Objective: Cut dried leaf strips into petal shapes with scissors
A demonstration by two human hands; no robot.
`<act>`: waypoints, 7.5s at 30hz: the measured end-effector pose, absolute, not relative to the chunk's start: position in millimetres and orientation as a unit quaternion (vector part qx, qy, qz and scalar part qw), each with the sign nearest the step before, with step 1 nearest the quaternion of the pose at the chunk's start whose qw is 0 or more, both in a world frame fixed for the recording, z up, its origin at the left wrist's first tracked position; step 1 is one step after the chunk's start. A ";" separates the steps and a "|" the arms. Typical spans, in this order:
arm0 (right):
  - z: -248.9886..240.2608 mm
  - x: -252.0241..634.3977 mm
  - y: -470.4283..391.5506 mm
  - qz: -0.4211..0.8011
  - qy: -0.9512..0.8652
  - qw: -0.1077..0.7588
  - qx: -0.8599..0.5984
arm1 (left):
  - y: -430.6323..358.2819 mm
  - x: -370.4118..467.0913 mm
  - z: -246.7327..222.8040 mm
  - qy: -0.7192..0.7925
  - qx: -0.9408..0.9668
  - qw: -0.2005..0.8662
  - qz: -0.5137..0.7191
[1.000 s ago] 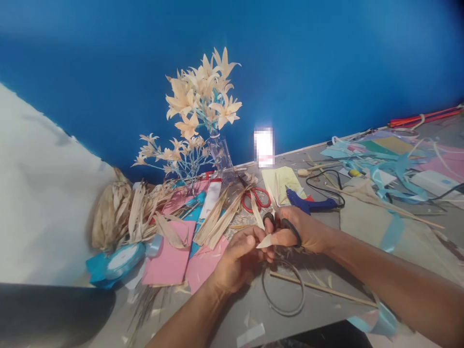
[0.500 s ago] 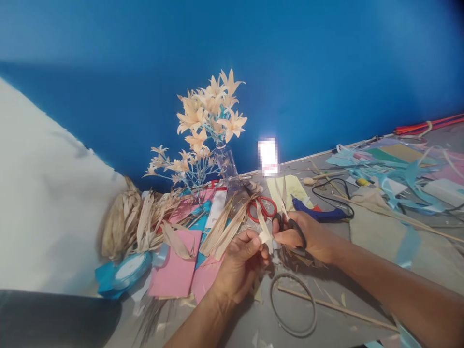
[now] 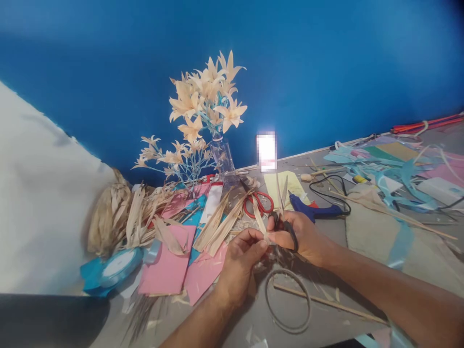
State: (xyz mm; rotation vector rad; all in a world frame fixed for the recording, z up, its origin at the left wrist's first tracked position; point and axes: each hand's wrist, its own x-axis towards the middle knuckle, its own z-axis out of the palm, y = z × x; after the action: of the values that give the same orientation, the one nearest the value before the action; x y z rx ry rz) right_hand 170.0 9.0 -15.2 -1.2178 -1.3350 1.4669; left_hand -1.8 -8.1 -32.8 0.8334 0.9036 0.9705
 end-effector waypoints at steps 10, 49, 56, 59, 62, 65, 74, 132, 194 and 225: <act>-18.0 174.0 9.3 0.549 -0.648 0.316 -0.423 | -0.2 -8.1 -16.7 0.395 0.337 0.691 0.502; -41.5 169.1 5.2 0.617 -0.678 0.196 -0.349 | -0.1 -9.6 -12.0 0.391 0.284 0.687 0.543; -37.2 167.0 4.8 0.599 -0.673 0.178 -0.394 | -1.0 -9.3 -14.3 0.407 0.298 0.667 0.548; -38.1 166.7 4.3 0.597 -0.670 0.174 -0.405 | -0.5 -9.2 -16.7 0.409 0.304 0.662 0.549; -37.1 166.3 3.7 0.602 -0.665 0.168 -0.410 | -0.3 -8.8 -16.8 0.409 0.303 0.663 0.549; -35.7 166.2 2.7 0.608 -0.659 0.168 -0.408 | -0.7 -8.2 -14.7 0.418 0.292 0.664 0.547; -40.4 173.0 6.3 0.600 -0.676 0.188 -0.384 | 1.1 -12.0 -10.0 0.427 0.314 0.661 0.531; -35.8 175.5 8.7 0.592 -0.711 0.186 -0.331 | 2.4 -16.7 -11.3 0.439 0.303 0.647 0.545; -36.0 174.3 7.3 0.620 -0.693 0.184 -0.319 | 13.4 -26.0 -11.2 0.386 0.307 0.644 0.585; -24.5 164.4 4.7 0.564 -0.548 0.406 -0.466 | 4.0 -16.6 -19.2 0.407 0.342 0.703 0.473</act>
State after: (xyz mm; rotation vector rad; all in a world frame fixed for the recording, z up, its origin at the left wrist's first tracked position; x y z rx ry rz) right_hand 164.4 4.7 -24.5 -1.1750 -1.3824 1.4231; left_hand -16.6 4.0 -19.2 0.7600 0.9068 1.0518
